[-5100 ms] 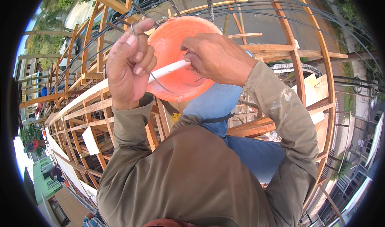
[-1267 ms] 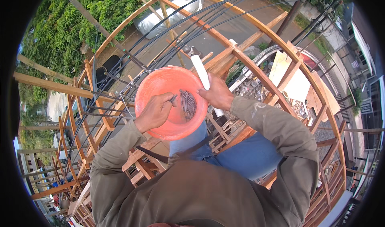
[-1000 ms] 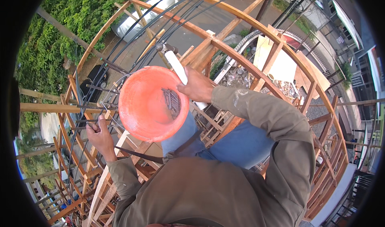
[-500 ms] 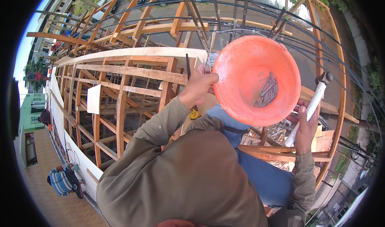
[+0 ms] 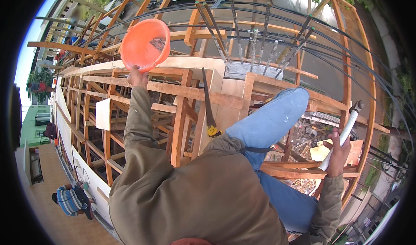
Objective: The person uses a hammer to drive nails into wooden beams on a roof truss. They retrieve nails from a bucket, position them on the wood, and strike them repeatedly to secure the framing.
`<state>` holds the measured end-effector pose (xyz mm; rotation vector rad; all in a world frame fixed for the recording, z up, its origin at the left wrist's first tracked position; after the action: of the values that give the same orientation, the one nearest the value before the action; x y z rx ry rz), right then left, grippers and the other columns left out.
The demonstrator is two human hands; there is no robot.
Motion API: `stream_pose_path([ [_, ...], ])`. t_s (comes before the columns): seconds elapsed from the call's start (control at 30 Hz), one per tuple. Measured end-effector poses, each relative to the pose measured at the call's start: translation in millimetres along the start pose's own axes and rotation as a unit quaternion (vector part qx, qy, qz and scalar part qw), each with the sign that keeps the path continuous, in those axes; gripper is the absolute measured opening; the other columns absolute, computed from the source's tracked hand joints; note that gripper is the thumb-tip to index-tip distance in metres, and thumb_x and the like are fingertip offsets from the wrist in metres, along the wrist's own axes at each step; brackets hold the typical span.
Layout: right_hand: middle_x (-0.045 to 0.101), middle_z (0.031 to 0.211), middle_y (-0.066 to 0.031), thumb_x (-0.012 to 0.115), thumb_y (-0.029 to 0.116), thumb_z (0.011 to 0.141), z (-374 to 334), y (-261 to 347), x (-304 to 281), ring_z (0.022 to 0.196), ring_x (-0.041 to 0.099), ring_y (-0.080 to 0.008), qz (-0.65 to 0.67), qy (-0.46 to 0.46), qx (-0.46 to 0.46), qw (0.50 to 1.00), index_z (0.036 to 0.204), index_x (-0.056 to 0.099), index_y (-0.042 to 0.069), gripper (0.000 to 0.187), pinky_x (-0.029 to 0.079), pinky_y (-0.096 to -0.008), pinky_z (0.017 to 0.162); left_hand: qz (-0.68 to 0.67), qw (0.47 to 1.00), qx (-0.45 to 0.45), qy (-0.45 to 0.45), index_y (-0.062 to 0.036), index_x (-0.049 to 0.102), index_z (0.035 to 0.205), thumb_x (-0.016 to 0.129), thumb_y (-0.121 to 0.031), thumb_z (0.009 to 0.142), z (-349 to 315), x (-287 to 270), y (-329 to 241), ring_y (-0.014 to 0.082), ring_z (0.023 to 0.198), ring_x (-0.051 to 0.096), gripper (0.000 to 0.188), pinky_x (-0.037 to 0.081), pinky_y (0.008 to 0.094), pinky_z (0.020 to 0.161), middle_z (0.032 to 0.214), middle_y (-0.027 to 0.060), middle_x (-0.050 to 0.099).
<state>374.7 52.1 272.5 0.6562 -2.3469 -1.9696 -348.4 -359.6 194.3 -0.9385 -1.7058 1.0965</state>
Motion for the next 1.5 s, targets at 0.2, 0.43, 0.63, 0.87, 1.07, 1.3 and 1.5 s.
stream_pose_path([
  [0.2,0.063,0.104,-0.0056,0.063,0.028,0.100,1,-11,-22,0.088,0.062,-0.0094,-0.018,-0.042,0.039,0.998,0.127,0.055,-0.002,0.041,0.057,-0.0266,0.068,-0.008,0.982,-0.088,-0.166,0.0207,0.041,0.124,0.054,-0.004,0.080,27,31,92,0.0397,0.099,0.067,0.052,0.063,0.0535,0.076,0.126,0.0271,0.055],
  [0.43,0.061,0.107,-0.0059,0.065,0.029,0.099,-7,-14,-44,0.091,0.061,-0.0102,-0.023,-0.087,0.069,0.993,0.121,0.053,0.002,0.038,0.058,-0.0249,0.065,0.100,0.974,-0.123,-0.161,0.0202,0.054,0.117,0.060,-0.008,0.085,37,54,163,0.0306,0.098,0.068,0.043,0.059,0.0411,0.078,0.118,0.0251,0.062],
  [0.63,0.061,0.100,-0.0035,0.063,0.029,0.100,-26,-33,-76,0.086,0.060,-0.0093,-0.020,-0.128,0.099,0.987,0.123,0.057,0.003,0.035,0.054,-0.0237,0.064,0.163,0.931,-0.206,-0.254,0.0093,0.062,0.113,0.070,-0.024,0.087,23,50,209,0.0229,0.098,0.068,0.043,0.056,0.0363,0.082,0.121,0.0192,0.065],
  [0.87,0.058,0.102,-0.0038,0.063,0.027,0.099,-43,-42,-99,0.092,0.060,-0.0111,-0.090,-0.151,0.123,0.977,0.118,0.056,0.004,0.030,0.057,-0.0268,0.067,0.131,0.945,-0.165,-0.250,0.0184,0.048,0.116,0.063,-0.009,0.081,59,66,204,0.0350,0.091,0.069,0.047,0.061,0.0479,0.072,0.113,0.0266,0.063],
  [1.07,0.060,0.119,-0.0125,0.064,0.030,0.099,-52,-70,-108,0.096,0.060,-0.0138,-0.099,-0.173,0.166,0.966,0.130,0.052,-0.003,0.047,0.058,-0.0293,0.072,0.111,0.972,-0.093,-0.185,0.0214,0.048,0.115,0.061,-0.003,0.079,120,45,206,0.0401,0.086,0.071,0.045,0.063,0.0506,0.064,0.111,0.0288,0.063],
  [1.3,0.063,0.111,-0.0087,0.063,0.029,0.099,-74,-77,-98,0.095,0.061,-0.0127,-0.115,-0.181,0.206,0.955,0.123,0.055,-0.003,0.041,0.057,-0.0276,0.067,0.645,0.756,0.033,-0.105,0.0048,0.069,0.110,0.070,-0.046,0.086,113,61,204,0.0362,0.107,0.067,0.057,0.055,0.0453,0.091,0.114,0.0218,0.068],
  [1.5,0.060,0.093,-0.0052,0.064,0.026,0.098,-40,-68,-82,0.083,0.061,-0.0112,-0.060,-0.150,0.200,0.966,0.116,0.055,-0.002,0.034,0.058,-0.0282,0.068,0.755,0.652,0.059,-0.042,0.0042,0.072,0.114,0.052,-0.074,0.089,265,30,181,0.0359,0.108,0.067,0.084,0.051,0.0467,0.097,0.115,0.0202,0.071],
])
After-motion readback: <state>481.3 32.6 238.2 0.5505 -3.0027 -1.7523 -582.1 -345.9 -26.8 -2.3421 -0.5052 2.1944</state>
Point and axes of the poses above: each hand's wrist, its own z-axis towards the middle knuckle, its own x-axis out of the palm, y = z × x, the point moved 7 cm from there along z, towards the middle knuckle
